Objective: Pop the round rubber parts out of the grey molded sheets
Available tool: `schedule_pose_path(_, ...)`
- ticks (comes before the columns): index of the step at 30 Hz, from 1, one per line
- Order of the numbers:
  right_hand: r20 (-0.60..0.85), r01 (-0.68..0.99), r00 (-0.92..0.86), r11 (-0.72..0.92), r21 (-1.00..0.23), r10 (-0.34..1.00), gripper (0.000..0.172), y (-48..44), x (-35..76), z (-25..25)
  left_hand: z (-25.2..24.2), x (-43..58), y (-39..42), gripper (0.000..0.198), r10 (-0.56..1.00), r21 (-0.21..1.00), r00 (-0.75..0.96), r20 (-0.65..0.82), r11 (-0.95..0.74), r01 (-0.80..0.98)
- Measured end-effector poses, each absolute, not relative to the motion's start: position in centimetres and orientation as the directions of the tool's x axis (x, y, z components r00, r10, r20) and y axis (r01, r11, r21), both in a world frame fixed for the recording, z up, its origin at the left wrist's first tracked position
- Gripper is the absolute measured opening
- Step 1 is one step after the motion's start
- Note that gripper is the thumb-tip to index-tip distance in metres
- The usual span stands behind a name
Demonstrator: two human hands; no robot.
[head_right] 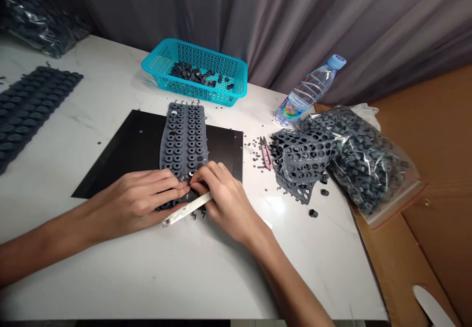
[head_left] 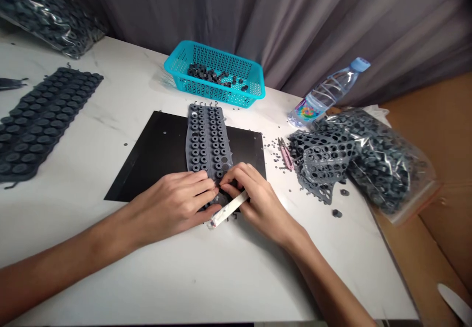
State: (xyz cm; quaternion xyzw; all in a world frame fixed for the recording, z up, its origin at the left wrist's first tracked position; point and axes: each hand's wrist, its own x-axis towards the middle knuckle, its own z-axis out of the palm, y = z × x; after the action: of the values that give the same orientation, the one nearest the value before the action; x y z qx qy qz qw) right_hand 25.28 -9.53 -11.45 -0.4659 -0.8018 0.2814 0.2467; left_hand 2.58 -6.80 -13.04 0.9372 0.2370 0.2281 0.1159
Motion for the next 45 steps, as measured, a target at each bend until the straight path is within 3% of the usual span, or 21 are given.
schedule_pose_path(5,0.124,0.571,-0.257,0.254,-0.781,0.959,0.008,-9.3,25.8,-11.6,-13.2,2.5,-6.8,0.019,0.498,0.339,0.783,0.373,-0.859,0.384)
schedule_pose_path(8,0.116,0.531,-0.091,0.146,-0.834,0.989,0.009,-8.9,26.6,-11.5,-13.3,2.1,-6.3,0.017,0.551,0.458,0.765,0.333,-0.804,0.38)
schedule_pose_path(11,0.012,0.428,-0.121,0.063,-0.901,0.993,0.009,-8.8,26.8,-11.2,-13.0,2.0,-5.9,0.022,0.672,0.634,0.704,0.228,-0.652,0.417)
schedule_pose_path(14,-0.061,0.297,-0.181,-0.005,-0.955,0.982,0.01,-8.9,26.3,-11.1,-12.7,2.4,-6.1,0.033,0.754,0.723,0.633,0.178,-0.537,0.436)
schedule_pose_path(22,-0.091,0.056,-0.163,-0.083,-0.995,0.982,0.017,-9.4,25.2,-11.3,-12.6,3.7,-6.9,0.019,0.776,0.731,0.548,0.311,-0.564,0.384)
schedule_pose_path(30,-0.101,0.061,-0.147,-0.093,-0.994,0.984,0.021,-9.6,25.4,-11.3,-12.4,3.7,-6.4,0.011,0.704,0.606,0.562,0.434,-0.69,0.397)
schedule_pose_path(45,-0.075,0.138,-0.157,-0.053,-0.989,0.985,0.019,-9.5,25.2,-11.0,-12.2,3.8,-6.6,0.009,0.729,0.691,0.552,0.403,-0.639,0.339)
